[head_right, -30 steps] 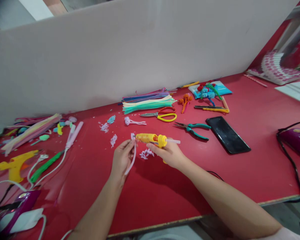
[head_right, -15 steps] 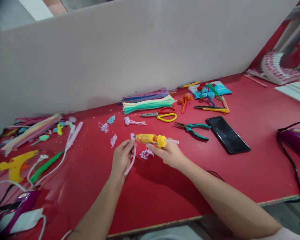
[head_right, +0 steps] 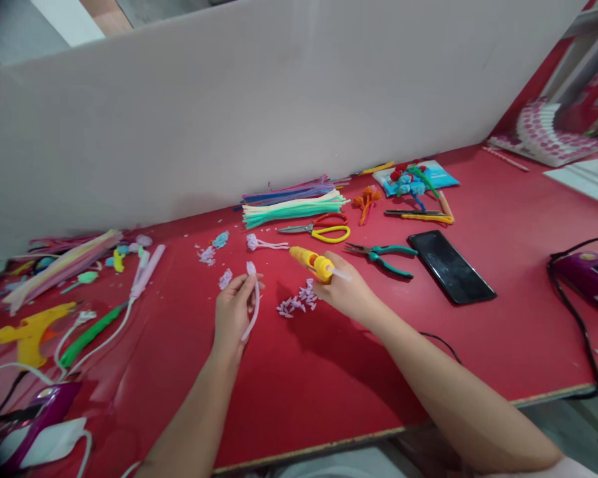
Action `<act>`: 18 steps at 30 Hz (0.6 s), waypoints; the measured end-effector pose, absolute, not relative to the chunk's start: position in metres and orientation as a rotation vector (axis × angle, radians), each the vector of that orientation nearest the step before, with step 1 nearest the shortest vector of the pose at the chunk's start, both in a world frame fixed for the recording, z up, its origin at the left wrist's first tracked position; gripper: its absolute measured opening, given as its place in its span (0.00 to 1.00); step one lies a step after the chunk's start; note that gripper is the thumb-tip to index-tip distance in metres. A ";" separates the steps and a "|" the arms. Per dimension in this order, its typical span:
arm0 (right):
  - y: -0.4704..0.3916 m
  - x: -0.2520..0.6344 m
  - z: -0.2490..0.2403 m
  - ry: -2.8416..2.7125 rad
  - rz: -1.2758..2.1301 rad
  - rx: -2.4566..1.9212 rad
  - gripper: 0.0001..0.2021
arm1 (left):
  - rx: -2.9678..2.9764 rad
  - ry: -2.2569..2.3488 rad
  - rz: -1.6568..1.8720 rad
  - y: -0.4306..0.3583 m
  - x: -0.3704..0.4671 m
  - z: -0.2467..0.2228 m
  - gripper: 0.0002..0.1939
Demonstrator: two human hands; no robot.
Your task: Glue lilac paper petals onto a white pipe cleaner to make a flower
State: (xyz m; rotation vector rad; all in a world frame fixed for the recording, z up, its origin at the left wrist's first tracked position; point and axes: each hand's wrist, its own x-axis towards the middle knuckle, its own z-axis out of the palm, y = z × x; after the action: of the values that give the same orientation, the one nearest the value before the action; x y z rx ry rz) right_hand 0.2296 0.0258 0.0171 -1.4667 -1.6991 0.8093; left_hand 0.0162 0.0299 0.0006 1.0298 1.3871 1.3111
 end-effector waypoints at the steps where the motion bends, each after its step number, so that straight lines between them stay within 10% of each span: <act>1: 0.030 0.233 0.015 -1.728 0.777 -1.508 0.10 | 1.006 1.351 1.288 0.029 0.018 -0.001 0.13; 18: 0.048 0.250 -0.005 -2.058 0.269 -2.147 0.25 | 1.055 1.177 1.149 0.020 0.028 0.003 0.13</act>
State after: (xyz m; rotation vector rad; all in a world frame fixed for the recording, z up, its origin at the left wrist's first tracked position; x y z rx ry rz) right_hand 0.2496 0.0479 -0.0048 -2.1471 -2.0581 0.2688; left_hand 0.0283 0.0205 0.0031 1.0546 1.1771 1.1485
